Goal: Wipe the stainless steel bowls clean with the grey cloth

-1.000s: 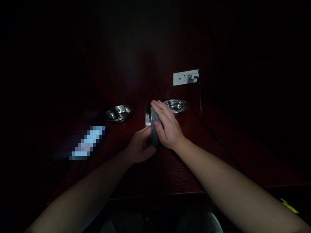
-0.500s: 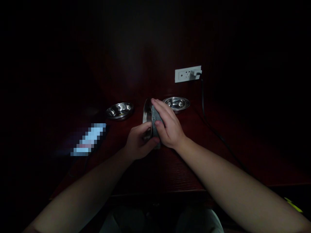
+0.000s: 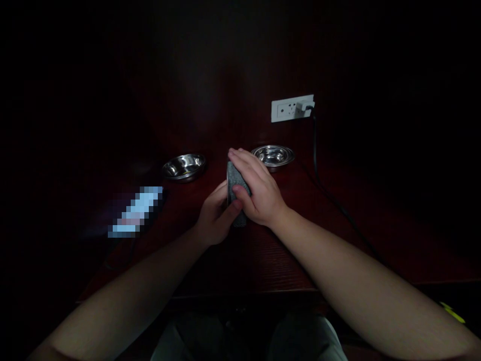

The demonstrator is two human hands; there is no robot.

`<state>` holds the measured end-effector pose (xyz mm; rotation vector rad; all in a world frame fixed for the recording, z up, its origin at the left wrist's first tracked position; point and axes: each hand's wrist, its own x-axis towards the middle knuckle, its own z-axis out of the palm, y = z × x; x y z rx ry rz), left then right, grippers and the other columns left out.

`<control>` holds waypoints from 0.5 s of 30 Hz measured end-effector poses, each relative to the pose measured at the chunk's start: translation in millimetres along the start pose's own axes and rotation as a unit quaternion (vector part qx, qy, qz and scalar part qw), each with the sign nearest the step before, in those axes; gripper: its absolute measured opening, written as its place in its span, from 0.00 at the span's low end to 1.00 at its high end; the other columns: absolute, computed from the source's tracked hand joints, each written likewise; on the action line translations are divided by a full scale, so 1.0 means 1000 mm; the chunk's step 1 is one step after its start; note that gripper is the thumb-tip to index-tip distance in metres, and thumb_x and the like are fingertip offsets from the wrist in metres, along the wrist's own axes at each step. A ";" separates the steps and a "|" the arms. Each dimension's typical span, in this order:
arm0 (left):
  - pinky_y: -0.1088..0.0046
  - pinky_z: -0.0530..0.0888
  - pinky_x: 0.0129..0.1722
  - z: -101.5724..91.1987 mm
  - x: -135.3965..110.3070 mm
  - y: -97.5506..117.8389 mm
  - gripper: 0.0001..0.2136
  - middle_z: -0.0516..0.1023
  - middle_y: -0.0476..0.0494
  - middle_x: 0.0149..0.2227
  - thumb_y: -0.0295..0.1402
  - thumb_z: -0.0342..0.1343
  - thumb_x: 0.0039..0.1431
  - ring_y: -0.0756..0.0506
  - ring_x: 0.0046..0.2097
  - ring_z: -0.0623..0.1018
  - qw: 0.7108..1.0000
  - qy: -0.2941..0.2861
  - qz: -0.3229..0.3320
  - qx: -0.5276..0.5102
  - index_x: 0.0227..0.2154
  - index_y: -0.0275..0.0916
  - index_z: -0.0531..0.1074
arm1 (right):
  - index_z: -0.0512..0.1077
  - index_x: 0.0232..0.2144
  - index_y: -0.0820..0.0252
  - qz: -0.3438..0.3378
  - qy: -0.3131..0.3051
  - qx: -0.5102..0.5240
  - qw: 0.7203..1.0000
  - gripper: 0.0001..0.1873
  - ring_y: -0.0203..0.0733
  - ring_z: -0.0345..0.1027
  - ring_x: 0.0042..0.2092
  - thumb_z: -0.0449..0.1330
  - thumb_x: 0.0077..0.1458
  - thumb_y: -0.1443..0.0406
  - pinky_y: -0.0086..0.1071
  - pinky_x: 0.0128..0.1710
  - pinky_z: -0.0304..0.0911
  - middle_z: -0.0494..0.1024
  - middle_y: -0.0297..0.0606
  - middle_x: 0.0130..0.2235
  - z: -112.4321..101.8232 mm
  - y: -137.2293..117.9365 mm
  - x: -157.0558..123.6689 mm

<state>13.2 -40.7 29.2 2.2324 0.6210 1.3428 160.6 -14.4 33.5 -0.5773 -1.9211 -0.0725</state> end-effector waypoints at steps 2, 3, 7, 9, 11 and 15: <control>0.66 0.70 0.44 0.002 -0.001 -0.001 0.13 0.71 0.39 0.39 0.39 0.46 0.61 0.46 0.42 0.71 1.000 -0.005 0.007 0.006 0.38 0.36 0.69 | 0.54 0.61 0.55 -0.001 0.005 -0.005 1.000 0.30 0.53 0.51 0.62 0.44 0.59 0.52 0.54 0.60 0.49 0.59 0.41 0.62 -0.001 0.001 0.000; 0.66 0.70 0.43 0.002 -0.001 -0.002 0.13 0.71 0.39 0.40 0.39 0.45 0.61 0.46 0.42 0.71 1.000 -0.009 0.005 0.009 0.39 0.36 0.69 | 0.54 0.61 0.55 0.001 0.007 -0.008 1.000 0.30 0.53 0.50 0.62 0.44 0.59 0.52 0.54 0.60 0.49 0.59 0.41 0.62 -0.001 0.002 0.000; 0.66 0.70 0.43 0.003 -0.003 -0.005 0.14 0.73 0.40 0.38 0.40 0.43 0.62 0.46 0.41 0.72 1.000 -0.024 -0.004 0.016 0.38 0.36 0.69 | 0.54 0.61 0.55 0.019 0.016 -0.021 0.999 0.30 0.53 0.50 0.62 0.44 0.60 0.52 0.55 0.60 0.48 0.59 0.40 0.62 -0.001 0.003 0.000; 0.66 0.70 0.42 0.002 -0.003 -0.006 0.14 0.73 0.41 0.36 0.39 0.42 0.63 0.47 0.40 0.72 1.000 -0.024 -0.003 0.018 0.37 0.37 0.69 | 0.54 0.61 0.54 0.027 0.023 -0.024 0.999 0.30 0.53 0.51 0.62 0.44 0.60 0.52 0.54 0.60 0.48 0.59 0.40 0.61 0.000 0.004 0.000; 0.68 0.70 0.40 0.002 -0.003 -0.007 0.13 0.72 0.43 0.34 0.38 0.42 0.63 0.48 0.38 0.71 1.000 -0.022 -0.004 0.019 0.36 0.37 0.69 | 0.55 0.61 0.54 0.033 0.032 -0.022 0.999 0.29 0.53 0.51 0.62 0.44 0.60 0.52 0.53 0.60 0.49 0.60 0.40 0.61 0.000 0.005 0.000; 0.70 0.68 0.36 0.000 -0.003 -0.008 0.12 0.71 0.45 0.31 0.37 0.42 0.63 0.49 0.34 0.70 0.999 -0.019 -0.010 0.026 0.31 0.36 0.67 | 0.55 0.60 0.55 0.037 0.045 -0.016 0.998 0.28 0.51 0.52 0.61 0.44 0.60 0.54 0.52 0.60 0.49 0.61 0.40 0.61 0.002 0.006 0.000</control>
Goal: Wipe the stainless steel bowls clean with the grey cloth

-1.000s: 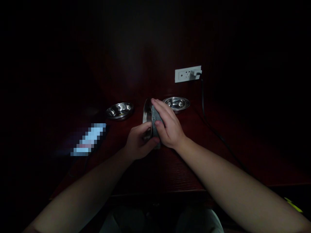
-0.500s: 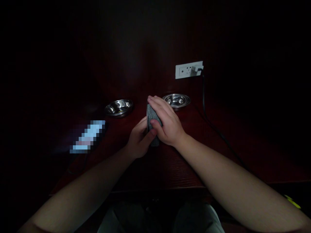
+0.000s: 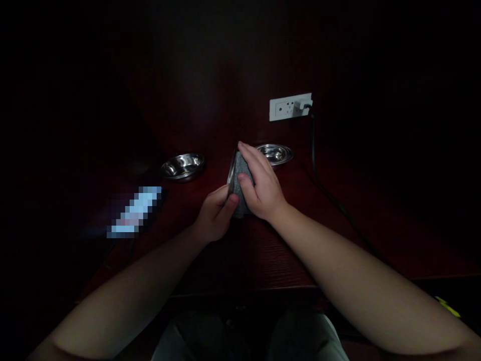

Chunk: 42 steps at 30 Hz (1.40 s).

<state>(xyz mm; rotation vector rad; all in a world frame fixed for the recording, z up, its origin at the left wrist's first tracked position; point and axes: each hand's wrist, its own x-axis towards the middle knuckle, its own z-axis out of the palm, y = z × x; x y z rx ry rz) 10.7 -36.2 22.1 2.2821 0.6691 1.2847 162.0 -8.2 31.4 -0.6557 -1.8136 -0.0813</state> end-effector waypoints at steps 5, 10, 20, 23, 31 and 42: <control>0.73 0.66 0.30 -0.001 0.000 0.000 0.13 0.65 0.49 0.25 0.37 0.42 0.63 0.51 0.29 0.66 1.000 0.010 0.002 0.017 0.25 0.37 0.63 | 0.56 0.60 0.55 0.017 0.012 0.002 1.000 0.27 0.50 0.53 0.61 0.43 0.60 0.54 0.51 0.60 0.50 0.62 0.41 0.60 0.001 0.002 0.000; 0.74 0.63 0.28 -0.001 0.000 -0.001 0.14 0.62 0.51 0.23 0.36 0.43 0.62 0.52 0.26 0.64 1.000 0.012 0.011 0.023 0.23 0.38 0.61 | 0.59 0.59 0.55 0.029 0.028 0.013 0.999 0.26 0.50 0.55 0.60 0.43 0.61 0.54 0.51 0.60 0.50 0.64 0.41 0.58 0.001 0.005 0.000; 0.74 0.60 0.26 -0.004 0.000 -0.003 0.14 0.60 0.52 0.21 0.35 0.44 0.62 0.53 0.25 0.62 0.999 -0.003 0.014 0.032 0.21 0.38 0.58 | 0.63 0.56 0.55 0.072 0.036 0.048 0.996 0.25 0.47 0.58 0.59 0.43 0.62 0.53 0.49 0.60 0.51 0.67 0.41 0.57 0.003 0.012 0.000; 0.74 0.60 0.25 -0.004 0.001 -0.003 0.14 0.58 0.53 0.21 0.35 0.44 0.62 0.53 0.24 0.61 0.999 -0.004 0.016 0.038 0.20 0.38 0.57 | 0.64 0.55 0.54 0.094 0.034 0.058 0.993 0.26 0.46 0.60 0.58 0.43 0.61 0.51 0.48 0.59 0.53 0.68 0.41 0.56 0.003 0.015 0.000; 0.75 0.60 0.26 -0.006 0.001 -0.003 0.14 0.60 0.52 0.21 0.35 0.43 0.62 0.53 0.24 0.62 0.998 -0.025 0.017 0.047 0.21 0.38 0.59 | 0.66 0.54 0.53 0.151 0.039 0.107 0.982 0.25 0.46 0.61 0.57 0.45 0.60 0.51 0.49 0.59 0.53 0.69 0.39 0.56 0.006 0.021 -0.003; 0.75 0.63 0.26 -0.006 -0.001 -0.004 0.14 0.65 0.51 0.22 0.36 0.43 0.62 0.53 0.25 0.65 0.998 -0.039 0.007 0.054 0.23 0.37 0.64 | 0.69 0.51 0.52 0.212 0.041 0.152 0.965 0.24 0.47 0.63 0.56 0.47 0.59 0.50 0.48 0.58 0.53 0.71 0.37 0.54 0.005 0.021 -0.002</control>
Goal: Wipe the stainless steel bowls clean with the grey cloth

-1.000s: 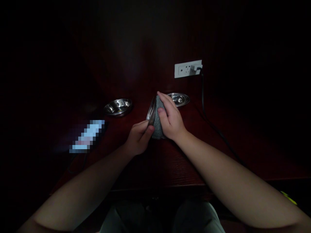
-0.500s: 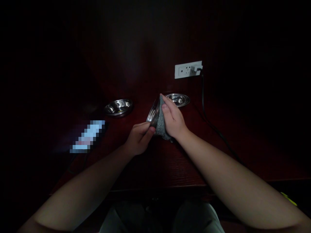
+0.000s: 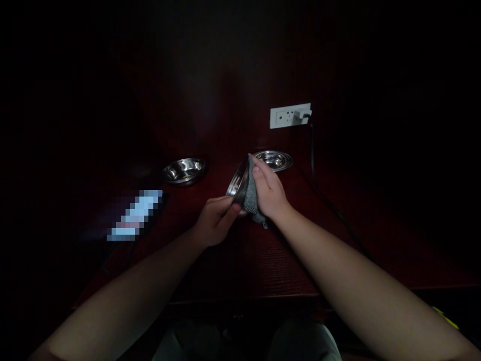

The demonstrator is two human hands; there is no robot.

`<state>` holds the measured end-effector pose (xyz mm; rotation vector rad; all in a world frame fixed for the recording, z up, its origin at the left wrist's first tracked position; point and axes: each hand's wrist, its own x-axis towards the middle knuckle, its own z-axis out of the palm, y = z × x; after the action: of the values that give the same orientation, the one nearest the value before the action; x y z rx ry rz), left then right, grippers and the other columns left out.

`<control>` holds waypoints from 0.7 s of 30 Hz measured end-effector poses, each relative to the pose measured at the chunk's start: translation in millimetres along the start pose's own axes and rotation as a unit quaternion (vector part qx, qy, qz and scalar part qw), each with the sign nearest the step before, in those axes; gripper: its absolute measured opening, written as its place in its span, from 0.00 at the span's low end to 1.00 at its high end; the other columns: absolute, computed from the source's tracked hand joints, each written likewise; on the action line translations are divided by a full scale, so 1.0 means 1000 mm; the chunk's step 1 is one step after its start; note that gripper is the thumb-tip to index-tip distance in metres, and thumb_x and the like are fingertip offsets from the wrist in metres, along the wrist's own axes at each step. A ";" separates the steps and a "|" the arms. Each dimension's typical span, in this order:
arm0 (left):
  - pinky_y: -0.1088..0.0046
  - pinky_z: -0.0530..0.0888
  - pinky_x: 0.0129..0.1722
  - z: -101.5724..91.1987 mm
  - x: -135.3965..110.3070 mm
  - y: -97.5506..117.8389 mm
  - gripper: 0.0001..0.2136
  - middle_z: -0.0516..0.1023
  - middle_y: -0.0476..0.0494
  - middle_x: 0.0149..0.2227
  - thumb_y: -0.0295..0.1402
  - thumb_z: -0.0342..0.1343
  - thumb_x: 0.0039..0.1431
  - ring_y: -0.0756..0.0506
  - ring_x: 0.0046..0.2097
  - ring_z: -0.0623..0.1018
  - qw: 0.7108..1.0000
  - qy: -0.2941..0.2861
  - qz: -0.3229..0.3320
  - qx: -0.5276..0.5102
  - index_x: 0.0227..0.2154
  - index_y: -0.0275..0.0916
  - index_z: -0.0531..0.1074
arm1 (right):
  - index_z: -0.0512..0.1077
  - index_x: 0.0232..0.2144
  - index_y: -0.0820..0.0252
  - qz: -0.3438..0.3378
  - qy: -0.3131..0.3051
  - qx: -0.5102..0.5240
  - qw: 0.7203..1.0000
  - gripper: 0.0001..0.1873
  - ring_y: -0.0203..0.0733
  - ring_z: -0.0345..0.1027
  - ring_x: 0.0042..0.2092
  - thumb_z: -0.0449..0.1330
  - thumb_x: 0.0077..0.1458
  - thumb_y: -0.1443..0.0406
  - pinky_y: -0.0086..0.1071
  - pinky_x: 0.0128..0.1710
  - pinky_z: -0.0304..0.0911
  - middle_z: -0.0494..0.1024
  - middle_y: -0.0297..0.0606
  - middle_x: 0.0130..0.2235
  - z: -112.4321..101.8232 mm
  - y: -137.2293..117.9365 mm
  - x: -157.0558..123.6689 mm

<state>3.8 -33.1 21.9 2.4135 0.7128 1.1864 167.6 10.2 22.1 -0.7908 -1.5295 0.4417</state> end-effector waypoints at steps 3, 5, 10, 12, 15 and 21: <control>0.76 0.64 0.27 -0.001 0.000 0.000 0.14 0.67 0.50 0.23 0.36 0.43 0.62 0.53 0.25 0.67 1.000 -0.007 -0.003 -0.004 0.24 0.36 0.66 | 0.69 0.50 0.54 0.015 -0.004 0.010 1.000 0.25 0.47 0.65 0.53 0.47 0.59 0.50 0.47 0.57 0.55 0.74 0.38 0.51 0.000 0.001 0.001; 0.75 0.65 0.28 -0.001 0.000 0.001 0.14 0.69 0.49 0.24 0.36 0.43 0.62 0.52 0.26 0.68 1.000 -0.014 -0.006 -0.004 0.25 0.36 0.67 | 0.70 0.49 0.55 0.023 -0.001 0.015 1.000 0.25 0.47 0.67 0.51 0.47 0.58 0.49 0.47 0.56 0.56 0.75 0.38 0.48 0.000 0.002 0.002; 0.74 0.67 0.32 -0.003 0.000 0.003 0.13 0.73 0.46 0.27 0.35 0.43 0.62 0.51 0.29 0.72 0.999 -0.030 -0.008 -0.013 0.29 0.36 0.70 | 0.75 0.42 0.55 0.076 0.009 0.033 0.997 0.22 0.46 0.69 0.48 0.49 0.57 0.50 0.44 0.52 0.61 0.78 0.36 0.43 -0.001 -0.002 0.004; 0.73 0.68 0.34 -0.004 0.000 0.004 0.13 0.74 0.45 0.29 0.35 0.43 0.62 0.50 0.31 0.73 0.999 -0.039 -0.008 -0.020 0.32 0.36 0.71 | 0.75 0.39 0.55 0.109 0.012 0.046 0.993 0.20 0.46 0.71 0.46 0.50 0.56 0.52 0.43 0.51 0.62 0.78 0.36 0.41 -0.001 -0.003 0.006; 0.72 0.69 0.35 -0.004 0.001 0.005 0.13 0.75 0.45 0.31 0.34 0.42 0.63 0.50 0.33 0.74 0.999 -0.044 -0.003 -0.028 0.36 0.36 0.71 | 0.76 0.35 0.56 0.152 0.030 0.067 0.986 0.18 0.45 0.71 0.46 0.53 0.54 0.53 0.42 0.52 0.62 0.79 0.36 0.40 -0.001 0.000 0.008; 0.73 0.70 0.35 -0.004 0.001 0.004 0.13 0.76 0.44 0.32 0.35 0.43 0.62 0.50 0.34 0.75 0.998 -0.042 0.015 -0.035 0.38 0.37 0.72 | 0.74 0.32 0.59 0.179 0.049 0.036 0.982 0.20 0.46 0.71 0.42 0.53 0.52 0.50 0.40 0.46 0.64 0.78 0.40 0.36 -0.003 0.007 0.010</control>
<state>2.4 -35.5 26.9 2.4079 0.6029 1.0947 171.8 21.1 24.5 -1.0210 -1.2743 0.7089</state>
